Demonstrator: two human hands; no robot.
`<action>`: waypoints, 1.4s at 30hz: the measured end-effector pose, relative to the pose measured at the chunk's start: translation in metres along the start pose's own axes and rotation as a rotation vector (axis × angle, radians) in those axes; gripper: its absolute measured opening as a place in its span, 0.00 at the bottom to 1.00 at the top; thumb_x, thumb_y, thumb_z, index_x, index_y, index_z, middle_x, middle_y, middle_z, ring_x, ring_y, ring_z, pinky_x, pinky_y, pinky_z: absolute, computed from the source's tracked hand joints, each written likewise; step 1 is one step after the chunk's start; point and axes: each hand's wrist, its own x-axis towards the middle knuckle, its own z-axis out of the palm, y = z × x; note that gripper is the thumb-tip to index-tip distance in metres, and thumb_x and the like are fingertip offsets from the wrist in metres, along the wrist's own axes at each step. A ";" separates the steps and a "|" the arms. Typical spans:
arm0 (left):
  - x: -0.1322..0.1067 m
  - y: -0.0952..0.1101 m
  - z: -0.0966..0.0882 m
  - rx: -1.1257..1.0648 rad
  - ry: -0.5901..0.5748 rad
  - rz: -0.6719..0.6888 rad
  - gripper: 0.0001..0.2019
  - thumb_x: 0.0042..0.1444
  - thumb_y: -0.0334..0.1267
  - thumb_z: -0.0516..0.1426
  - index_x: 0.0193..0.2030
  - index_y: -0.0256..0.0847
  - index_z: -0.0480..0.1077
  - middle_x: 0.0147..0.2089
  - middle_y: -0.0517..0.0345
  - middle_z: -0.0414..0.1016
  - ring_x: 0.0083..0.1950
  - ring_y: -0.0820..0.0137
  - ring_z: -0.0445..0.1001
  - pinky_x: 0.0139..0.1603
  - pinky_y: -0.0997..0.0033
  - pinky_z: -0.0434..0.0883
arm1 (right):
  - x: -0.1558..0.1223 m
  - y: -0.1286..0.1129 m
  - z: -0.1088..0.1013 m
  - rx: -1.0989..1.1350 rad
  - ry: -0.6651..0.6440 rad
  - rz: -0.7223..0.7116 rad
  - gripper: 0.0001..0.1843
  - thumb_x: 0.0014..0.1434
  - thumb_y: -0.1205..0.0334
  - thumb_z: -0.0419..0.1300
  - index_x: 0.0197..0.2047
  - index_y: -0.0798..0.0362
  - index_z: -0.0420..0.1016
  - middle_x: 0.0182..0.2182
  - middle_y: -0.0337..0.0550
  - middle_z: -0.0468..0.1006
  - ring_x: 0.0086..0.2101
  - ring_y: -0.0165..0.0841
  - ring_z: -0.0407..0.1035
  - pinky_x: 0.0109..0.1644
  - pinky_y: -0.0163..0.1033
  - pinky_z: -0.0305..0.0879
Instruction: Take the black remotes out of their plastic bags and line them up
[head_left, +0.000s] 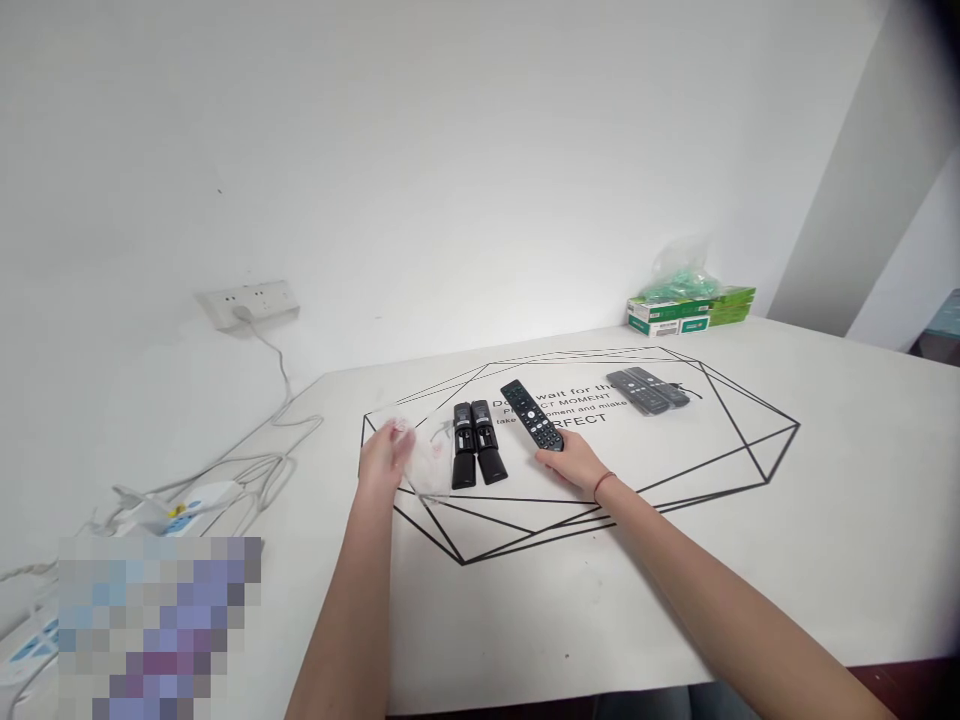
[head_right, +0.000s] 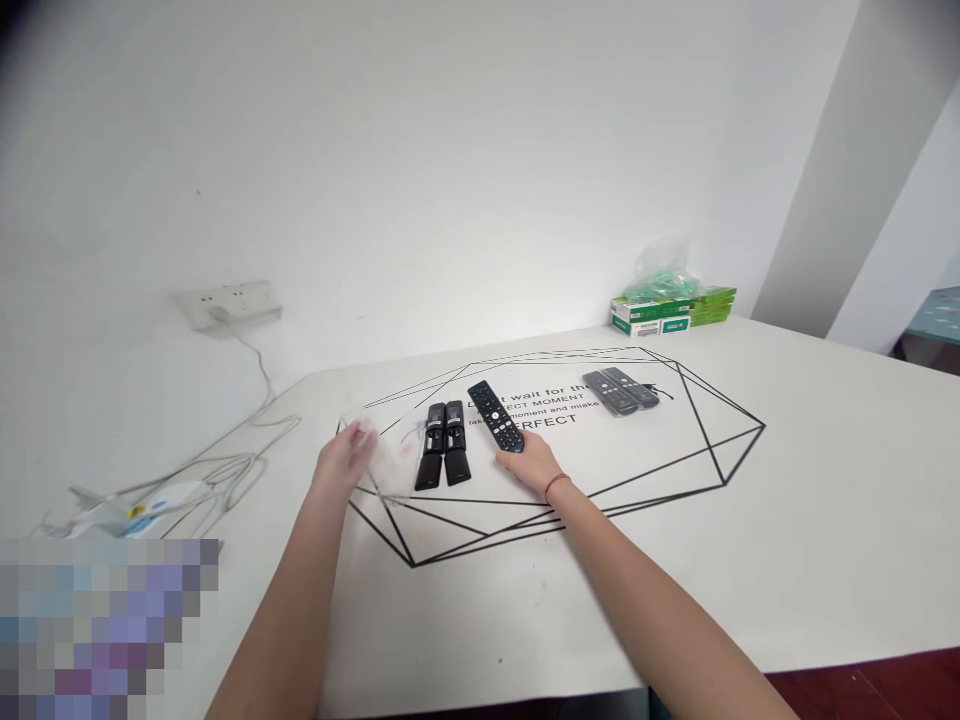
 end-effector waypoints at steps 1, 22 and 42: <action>0.001 -0.005 0.000 0.062 -0.025 -0.008 0.05 0.51 0.35 0.57 0.35 0.38 0.67 0.37 0.55 0.72 0.37 0.74 0.72 0.40 0.71 0.71 | 0.000 0.000 0.000 0.031 -0.011 0.015 0.07 0.45 0.62 0.58 0.28 0.52 0.63 0.19 0.35 0.68 0.17 0.26 0.58 0.20 0.33 0.54; -0.027 -0.037 0.027 1.237 -0.009 0.604 0.23 0.56 0.50 0.48 0.56 0.46 0.65 0.60 0.44 0.58 0.58 0.50 0.58 0.50 0.48 0.61 | -0.002 0.004 0.011 0.045 -0.092 -0.029 0.15 0.48 0.50 0.61 0.30 0.52 0.65 0.23 0.38 0.72 0.18 0.27 0.62 0.21 0.33 0.57; -0.110 -0.058 0.131 0.484 -0.621 0.430 0.25 0.58 0.53 0.48 0.56 0.41 0.62 0.46 0.47 0.65 0.37 0.71 0.70 0.40 0.68 0.69 | 0.009 -0.002 0.013 0.814 -0.169 0.059 0.16 0.61 0.49 0.48 0.40 0.53 0.66 0.28 0.39 0.72 0.20 0.24 0.62 0.18 0.28 0.54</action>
